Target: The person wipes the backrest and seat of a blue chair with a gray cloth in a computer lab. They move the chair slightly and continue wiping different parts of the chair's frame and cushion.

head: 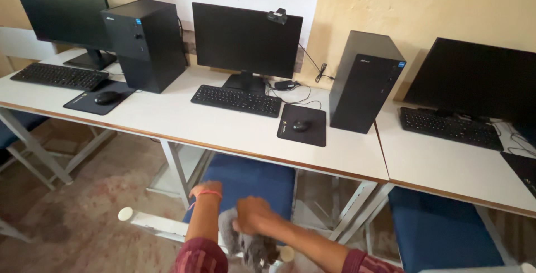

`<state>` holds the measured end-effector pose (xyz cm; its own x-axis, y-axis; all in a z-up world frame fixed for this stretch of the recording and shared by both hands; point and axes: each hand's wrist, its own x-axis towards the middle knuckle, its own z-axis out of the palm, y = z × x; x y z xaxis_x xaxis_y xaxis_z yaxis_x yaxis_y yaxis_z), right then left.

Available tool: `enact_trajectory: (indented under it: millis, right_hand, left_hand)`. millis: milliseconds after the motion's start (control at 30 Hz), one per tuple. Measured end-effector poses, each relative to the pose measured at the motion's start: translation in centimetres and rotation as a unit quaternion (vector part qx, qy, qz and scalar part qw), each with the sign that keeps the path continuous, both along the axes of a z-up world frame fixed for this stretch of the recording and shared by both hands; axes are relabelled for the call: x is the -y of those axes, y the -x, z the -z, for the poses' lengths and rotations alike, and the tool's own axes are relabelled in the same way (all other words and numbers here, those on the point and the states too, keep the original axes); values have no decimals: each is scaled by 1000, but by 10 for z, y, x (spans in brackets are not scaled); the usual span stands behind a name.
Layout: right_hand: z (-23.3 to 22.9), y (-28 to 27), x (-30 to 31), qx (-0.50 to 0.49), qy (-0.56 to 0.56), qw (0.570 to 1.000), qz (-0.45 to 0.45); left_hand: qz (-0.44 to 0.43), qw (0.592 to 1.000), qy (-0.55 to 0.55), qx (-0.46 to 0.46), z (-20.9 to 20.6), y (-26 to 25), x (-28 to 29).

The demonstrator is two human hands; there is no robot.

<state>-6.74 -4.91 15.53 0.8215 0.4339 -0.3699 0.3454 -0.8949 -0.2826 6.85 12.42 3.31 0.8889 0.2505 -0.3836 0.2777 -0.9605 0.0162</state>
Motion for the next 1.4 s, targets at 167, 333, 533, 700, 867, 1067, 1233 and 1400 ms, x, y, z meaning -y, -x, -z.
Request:
enact_trajectory:
  millis: [167, 333, 533, 700, 867, 1067, 1233, 1400]
  right_hand:
    - [51, 8, 8, 46, -85, 995, 8]
    - [74, 30, 12, 130, -118, 983, 49]
    - [82, 74, 12, 247, -155, 955, 60]
    - [99, 91, 18, 321, -112, 940, 15]
    - [102, 96, 21, 405, -128, 905, -2]
    - [88, 102, 6, 425, -152, 892, 13]
    - [73, 103, -11, 440, -137, 888, -4]
    - [57, 99, -18, 366, -167, 915, -29]
  left_hand:
    - [-3, 1000, 4, -15, 22, 28, -4]
    - [-48, 995, 29, -81, 16, 47, 7]
    - [-47, 997, 11, -58, 23, 61, 19]
    - [-34, 999, 11, -30, 46, 61, -2]
    - [28, 996, 11, 85, 65, 65, -26]
    - [8, 974, -50, 220, 13, 106, -60]
    - [9, 959, -55, 276, -8, 135, -63]
    - [14, 950, -30, 309, -15, 139, -62]
